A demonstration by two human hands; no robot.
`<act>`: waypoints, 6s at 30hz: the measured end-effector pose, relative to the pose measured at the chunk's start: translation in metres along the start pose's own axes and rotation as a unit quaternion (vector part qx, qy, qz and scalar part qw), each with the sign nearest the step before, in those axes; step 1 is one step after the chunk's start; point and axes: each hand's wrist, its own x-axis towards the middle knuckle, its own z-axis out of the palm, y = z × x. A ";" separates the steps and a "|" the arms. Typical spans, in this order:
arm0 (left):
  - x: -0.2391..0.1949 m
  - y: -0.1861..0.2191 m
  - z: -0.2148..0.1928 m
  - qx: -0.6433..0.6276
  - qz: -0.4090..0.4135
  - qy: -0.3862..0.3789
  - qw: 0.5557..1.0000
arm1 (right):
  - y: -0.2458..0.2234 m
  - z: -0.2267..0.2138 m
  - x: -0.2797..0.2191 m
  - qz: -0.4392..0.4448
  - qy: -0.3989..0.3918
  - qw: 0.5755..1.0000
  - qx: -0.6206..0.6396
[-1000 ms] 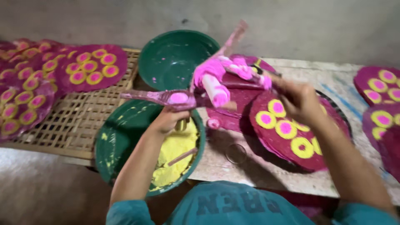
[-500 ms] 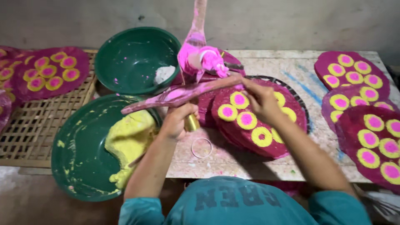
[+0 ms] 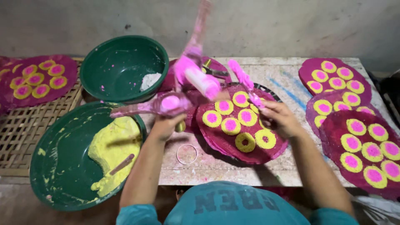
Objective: The person uses a wooden press to form yellow dough into rings on a pink glittery mat, then presses pink dough into the centers to create two-toned decorative circles. The finished pieces are arranged on a nearby tray.
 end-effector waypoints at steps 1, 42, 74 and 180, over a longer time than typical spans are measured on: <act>-0.006 0.002 -0.001 0.150 0.069 0.016 0.986 | -0.008 -0.007 -0.001 0.024 -0.003 0.999 -0.042; -0.017 0.097 0.052 0.392 0.216 0.118 0.887 | -0.026 0.126 0.021 -0.281 0.132 0.639 -0.703; 0.001 0.073 0.024 0.590 0.164 0.084 0.786 | -0.068 0.116 0.033 -0.250 0.043 0.697 -0.671; -0.062 0.091 0.139 0.255 0.027 -0.327 0.909 | -0.026 0.114 -0.057 -0.311 -0.038 0.860 -0.402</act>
